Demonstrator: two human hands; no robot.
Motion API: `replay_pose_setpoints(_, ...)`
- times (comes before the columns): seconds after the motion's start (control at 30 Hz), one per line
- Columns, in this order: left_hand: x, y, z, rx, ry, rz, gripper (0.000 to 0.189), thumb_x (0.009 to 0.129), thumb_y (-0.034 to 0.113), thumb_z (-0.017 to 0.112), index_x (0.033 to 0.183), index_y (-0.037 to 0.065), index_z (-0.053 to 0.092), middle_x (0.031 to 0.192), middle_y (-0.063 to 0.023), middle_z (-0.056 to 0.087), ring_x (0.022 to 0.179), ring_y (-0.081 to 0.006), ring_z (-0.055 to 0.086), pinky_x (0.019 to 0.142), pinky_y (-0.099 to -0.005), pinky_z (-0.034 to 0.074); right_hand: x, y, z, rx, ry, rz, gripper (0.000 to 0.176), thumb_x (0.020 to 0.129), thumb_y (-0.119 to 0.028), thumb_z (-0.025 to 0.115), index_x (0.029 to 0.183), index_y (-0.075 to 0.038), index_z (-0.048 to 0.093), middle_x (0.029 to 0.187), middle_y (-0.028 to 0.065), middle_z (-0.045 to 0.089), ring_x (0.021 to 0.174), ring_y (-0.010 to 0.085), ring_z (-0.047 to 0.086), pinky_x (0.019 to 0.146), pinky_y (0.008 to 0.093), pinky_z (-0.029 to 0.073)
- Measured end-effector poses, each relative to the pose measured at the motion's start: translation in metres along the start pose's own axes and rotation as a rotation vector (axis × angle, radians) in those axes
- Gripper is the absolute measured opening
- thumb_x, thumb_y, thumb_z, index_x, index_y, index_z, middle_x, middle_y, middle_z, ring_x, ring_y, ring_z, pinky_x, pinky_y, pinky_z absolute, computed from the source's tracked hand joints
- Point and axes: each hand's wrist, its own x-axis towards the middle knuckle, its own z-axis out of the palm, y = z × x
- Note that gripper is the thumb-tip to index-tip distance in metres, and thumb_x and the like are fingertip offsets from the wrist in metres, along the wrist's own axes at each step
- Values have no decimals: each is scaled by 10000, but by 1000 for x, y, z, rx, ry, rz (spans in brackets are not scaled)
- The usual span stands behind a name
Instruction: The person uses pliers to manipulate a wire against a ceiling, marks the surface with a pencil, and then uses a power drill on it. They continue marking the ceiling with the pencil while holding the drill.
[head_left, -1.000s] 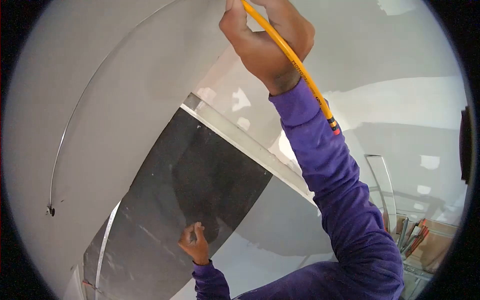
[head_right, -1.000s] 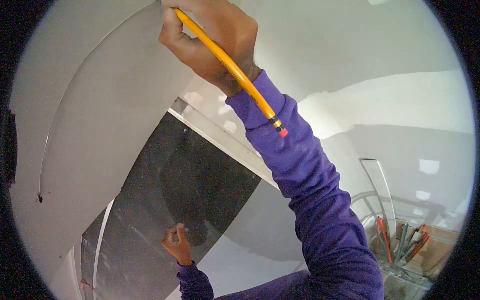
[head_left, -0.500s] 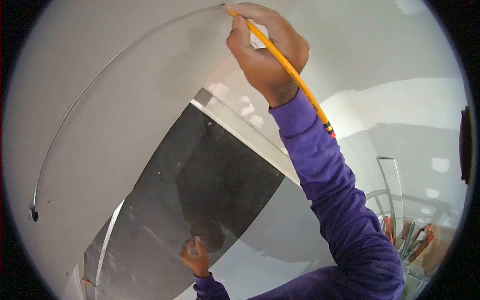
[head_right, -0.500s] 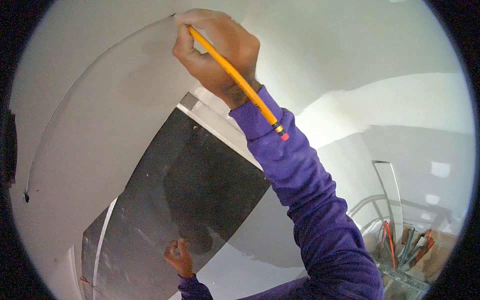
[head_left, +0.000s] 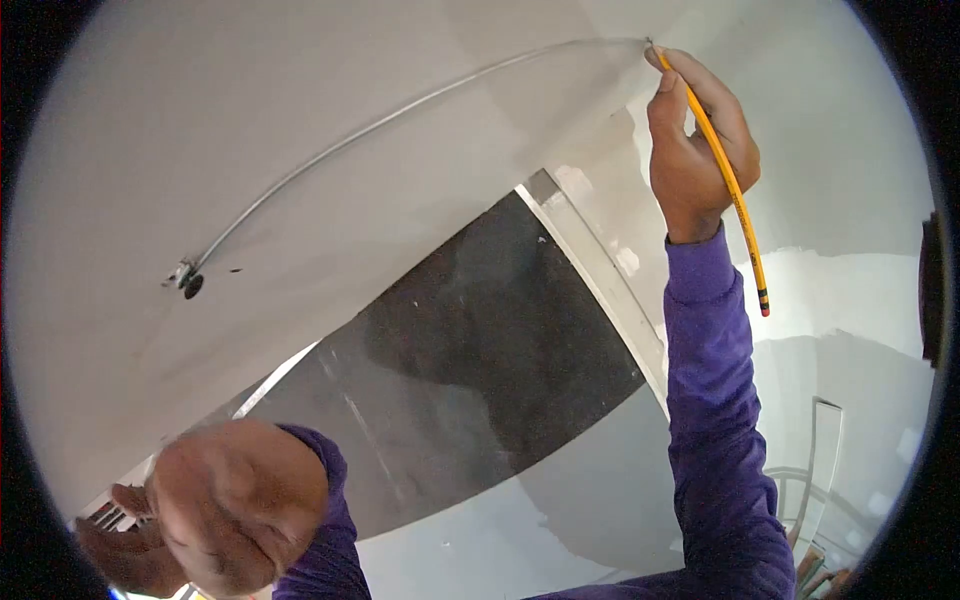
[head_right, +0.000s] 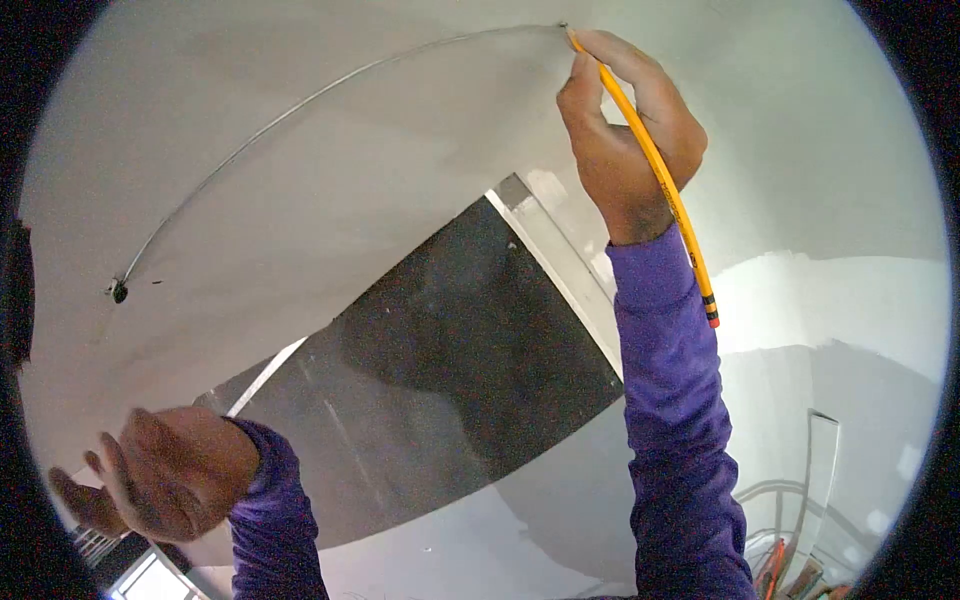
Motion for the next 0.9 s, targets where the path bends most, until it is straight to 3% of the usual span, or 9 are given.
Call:
replay_pose_setpoints(0.1,6,6,9,206,-187,-17,150,831,135,794,857,-1,735,917,-101,746,879,-211,698,793,-317,565,0,1,0,28,-28,28,197,805,-77,772,997,-91,733,895,81,744,759,159,724,706,260,568)
replay_pose_setpoints(0.23,15,10,29,146,-320,-50,171,862,166,734,948,28,681,1004,-118,691,944,-240,637,839,-348,504,-8,2,-6,-29,-68,42,147,899,-81,708,1031,-20,729,918,104,752,728,126,698,625,229,538)
replay_pose_setpoints(0.3,20,6,33,100,-336,-56,188,878,182,705,993,43,654,1047,-127,663,976,-254,606,861,-363,473,-21,-3,26,236,173,343,142,876,-34,688,1010,11,694,911,144,740,791,189,717,704,290,572)
replay_pose_setpoints(0.37,25,3,29,81,-352,-68,207,894,198,675,1038,57,627,1090,-135,635,1008,-268,575,884,-378,442,-13,-4,5,-19,-41,89,108,893,4,648,987,46,681,894,164,732,827,207,719,753,317,581)
replay_pose_setpoints(0.57,39,4,13,86,-424,-152,277,941,245,586,1173,101,546,1219,-161,551,1104,-312,482,952,-425,350,-52,1,21,234,12,134,148,865,23,654,1011,29,675,902,159,732,822,219,721,751,331,589)
replay_pose_setpoints(0.63,37,8,10,109,-451,-214,302,957,261,557,1219,116,519,1263,-169,523,1136,-326,451,975,-440,319,-51,-22,12,284,-48,314,124,897,-44,695,1014,-26,732,902,97,748,688,101,667,600,216,516)
replay_pose_setpoints(0.7,36,11,6,134,-478,-283,328,972,277,527,1264,130,492,1306,-178,495,1168,-340,420,997,-456,288,-63,-21,10,199,-137,330,164,868,31,660,1009,-21,727,904,97,742,735,103,674,638,222,525)
replay_pose_setpoints(0.8,37,15,4,161,-500,-319,368,996,300,483,1331,152,452,1370,-191,454,1217,-362,374,1031,-479,242,-71,-34,16,241,-128,356,212,775,9,714,979,-47,715,901,105,731,801,195,708,712,283,558)
replay_pose_setpoints(0.9,45,6,1,122,-499,-234,330,976,297,519,1268,147,490,1389,-208,442,1255,-366,340,1041,-503,196,-83,-40,21,311,-94,409,251,721,9,743,961,-59,713,902,111,726,825,246,718,744,313,571)
